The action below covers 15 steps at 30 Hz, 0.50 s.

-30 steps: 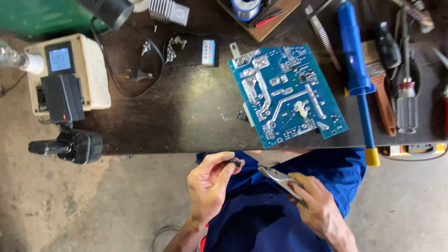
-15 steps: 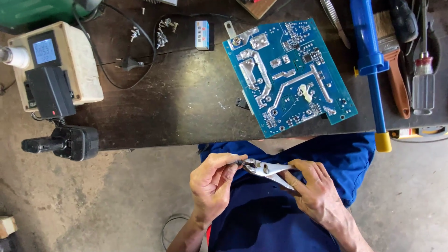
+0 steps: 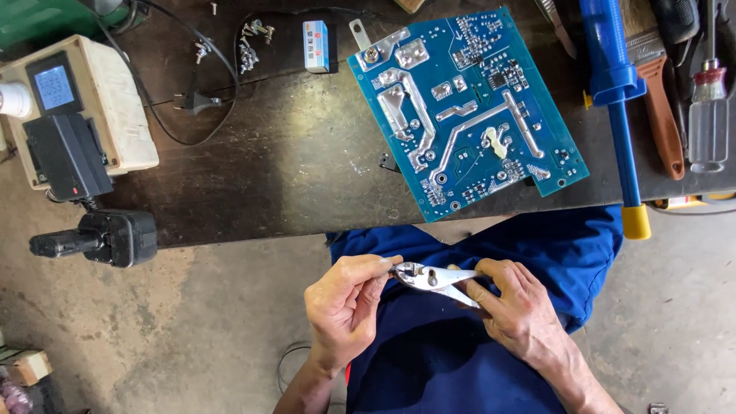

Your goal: Testing a circuit board with a multimeter and trimming component leads with pliers.

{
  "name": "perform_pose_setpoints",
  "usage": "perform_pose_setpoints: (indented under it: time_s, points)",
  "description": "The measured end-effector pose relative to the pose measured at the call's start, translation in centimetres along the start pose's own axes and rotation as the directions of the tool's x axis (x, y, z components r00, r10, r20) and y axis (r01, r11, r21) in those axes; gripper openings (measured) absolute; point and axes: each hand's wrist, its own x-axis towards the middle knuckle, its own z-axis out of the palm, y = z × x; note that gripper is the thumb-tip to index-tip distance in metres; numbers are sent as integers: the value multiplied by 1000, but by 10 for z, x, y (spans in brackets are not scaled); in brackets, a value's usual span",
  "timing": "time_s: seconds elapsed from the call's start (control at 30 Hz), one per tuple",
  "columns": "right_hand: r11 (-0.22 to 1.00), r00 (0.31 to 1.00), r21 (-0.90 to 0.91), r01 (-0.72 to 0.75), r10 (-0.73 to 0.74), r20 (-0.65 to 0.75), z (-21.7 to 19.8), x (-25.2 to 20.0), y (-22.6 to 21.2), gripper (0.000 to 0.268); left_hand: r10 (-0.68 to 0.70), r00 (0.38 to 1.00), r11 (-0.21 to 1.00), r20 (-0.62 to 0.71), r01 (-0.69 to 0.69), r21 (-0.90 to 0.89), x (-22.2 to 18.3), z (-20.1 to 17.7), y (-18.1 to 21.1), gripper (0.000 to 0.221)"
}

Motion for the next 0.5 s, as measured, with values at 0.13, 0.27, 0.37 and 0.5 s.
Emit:
perform_pose_setpoints:
  time_s: [0.13,0.27,0.37,0.5]
  points:
    - [999,1000,41,0,0,-6,-2,3,-1,25,19,1000,996,22,-21,86,2,-1,2,15]
    - [999,1000,38,-8,7,11,1,-3,2,44,-7,999,998,50,3,67,1,-2,0,13]
    - [999,1000,36,-12,13,-24,5,-4,4,36,-24,998,999,64,22,38,0,-1,-1,15]
    - [998,999,55,-20,19,32,17,-13,16,34,-127,987,990,101,132,-50,1,-3,-4,14]
